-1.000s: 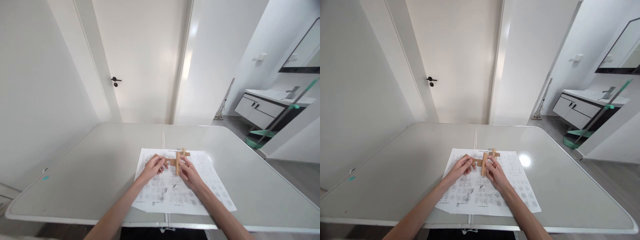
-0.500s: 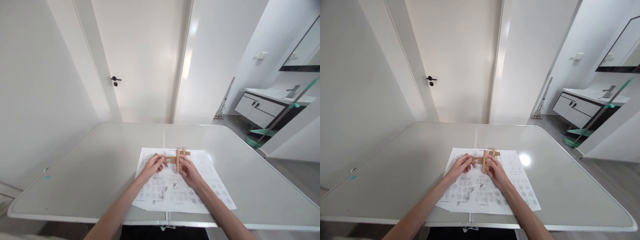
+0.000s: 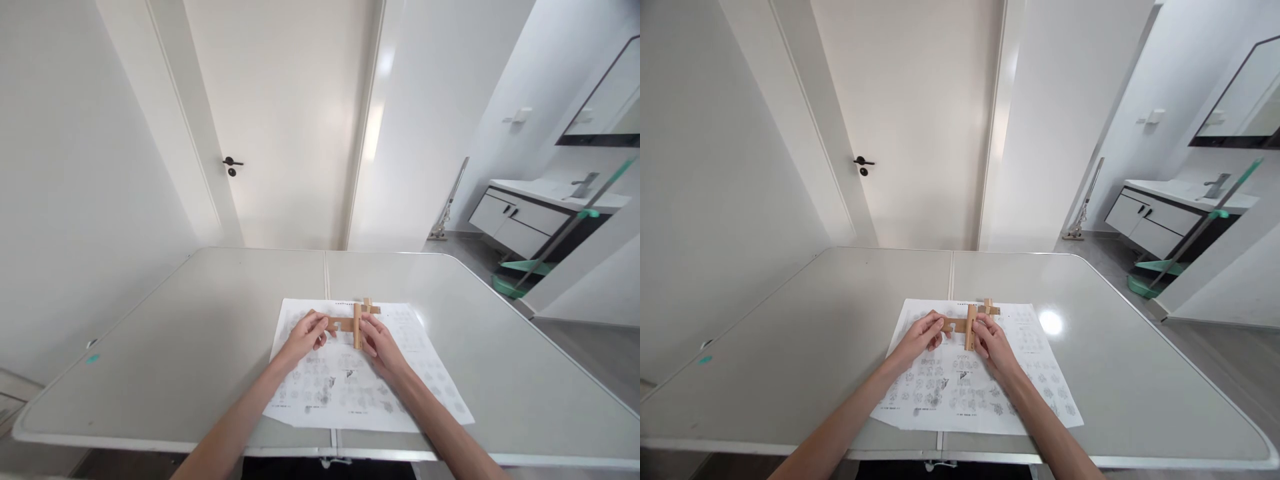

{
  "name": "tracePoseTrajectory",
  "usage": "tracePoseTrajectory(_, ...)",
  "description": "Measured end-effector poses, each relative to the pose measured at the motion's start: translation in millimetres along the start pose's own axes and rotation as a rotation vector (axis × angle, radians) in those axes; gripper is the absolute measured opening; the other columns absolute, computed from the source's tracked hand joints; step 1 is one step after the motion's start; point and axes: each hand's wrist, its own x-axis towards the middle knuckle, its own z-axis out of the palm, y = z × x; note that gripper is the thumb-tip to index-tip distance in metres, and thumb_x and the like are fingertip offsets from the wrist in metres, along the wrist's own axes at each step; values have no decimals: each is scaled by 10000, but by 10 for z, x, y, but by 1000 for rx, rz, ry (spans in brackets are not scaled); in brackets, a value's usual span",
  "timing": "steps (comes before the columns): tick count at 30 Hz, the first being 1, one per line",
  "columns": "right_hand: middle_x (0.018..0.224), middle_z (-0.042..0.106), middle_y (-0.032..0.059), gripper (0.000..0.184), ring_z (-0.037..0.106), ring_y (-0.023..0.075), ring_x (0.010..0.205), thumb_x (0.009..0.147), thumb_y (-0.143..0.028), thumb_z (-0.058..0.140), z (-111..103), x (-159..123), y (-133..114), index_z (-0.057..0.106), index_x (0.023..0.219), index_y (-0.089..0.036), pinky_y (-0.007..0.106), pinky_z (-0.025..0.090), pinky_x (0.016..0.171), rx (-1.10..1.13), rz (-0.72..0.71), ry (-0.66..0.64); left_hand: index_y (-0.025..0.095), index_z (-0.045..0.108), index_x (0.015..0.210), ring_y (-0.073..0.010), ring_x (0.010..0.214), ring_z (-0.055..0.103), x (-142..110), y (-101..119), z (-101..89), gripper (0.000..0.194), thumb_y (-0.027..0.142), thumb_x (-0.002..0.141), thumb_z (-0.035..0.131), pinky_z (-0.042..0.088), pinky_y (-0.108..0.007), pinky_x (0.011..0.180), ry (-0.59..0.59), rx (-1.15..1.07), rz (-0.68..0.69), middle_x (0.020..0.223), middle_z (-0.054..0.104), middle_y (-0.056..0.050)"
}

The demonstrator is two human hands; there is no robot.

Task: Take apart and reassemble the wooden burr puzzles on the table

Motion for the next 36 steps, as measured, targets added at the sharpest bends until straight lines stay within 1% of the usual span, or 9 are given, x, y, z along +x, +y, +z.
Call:
tracePoseTrajectory(4,499,364,-117,371,175,52,418,823,-507,794,-9,19,21,676,1014,-213,226,128,435,-8,-8,40,166,625,1018,-91,582,499,-3,9,11,484,641,930,603,328,-232,507,3,15,4,881,700,-61)
tracePoseTrajectory(9,581,443,-84,368,214,57,440,787,-509,809,-9,31,31,690,970,-212,228,125,418,-16,-19,81,164,625,1025,-91,579,502,-13,21,24,488,643,933,595,338,-238,516,8,44,11,927,718,-83)
tracePoseTrajectory(13,706,593,-29,361,396,92,502,787,-511,807,1,19,9,705,974,-219,231,246,435,-44,-28,94,174,608,1011,-97,587,507,-16,24,27,477,644,936,588,336,-238,519,-4,54,22,927,722,-78)
tracePoseTrajectory(16,743,634,-12,377,471,122,547,768,-532,809,12,13,4,701,955,-224,236,290,449,-54,-30,110,174,602,1006,-97,578,502,-11,19,30,489,656,928,591,330,-237,513,-4,57,16,924,723,-81)
tracePoseTrajectory(20,658,579,-34,399,421,110,495,763,-542,816,23,15,21,685,973,-230,231,258,431,-29,-19,99,170,603,1019,-95,573,497,9,1,27,488,650,934,583,331,-231,507,-1,55,28,921,725,-85)
tracePoseTrajectory(24,602,481,-80,429,246,63,436,744,-531,847,45,1,-17,658,982,-229,225,180,415,-10,-44,90,169,596,1011,-92,562,500,29,-33,7,499,660,918,600,326,-224,491,1,47,29,896,719,-75)
tracePoseTrajectory(27,562,384,-111,398,174,57,444,771,-503,839,63,-25,-102,635,984,-236,213,199,419,30,-73,114,169,583,1011,-84,556,497,30,-54,-14,490,651,927,595,328,-220,493,10,32,28,899,724,-77)
tracePoseTrajectory(31,588,393,-93,329,196,61,462,810,-477,811,60,-35,-163,646,946,-227,208,222,411,74,-72,118,178,567,1010,-87,560,528,25,-48,-25,476,646,927,600,338,-221,491,19,18,23,953,744,-94)
tracePoseTrajectory(36,609,479,-68,448,343,86,473,767,-489,823,30,2,-65,675,1103,-232,207,248,389,-14,-1,207,183,532,988,-95,535,560,36,-57,-17,489,664,922,588,341,-228,478,78,56,44,996,756,-129)
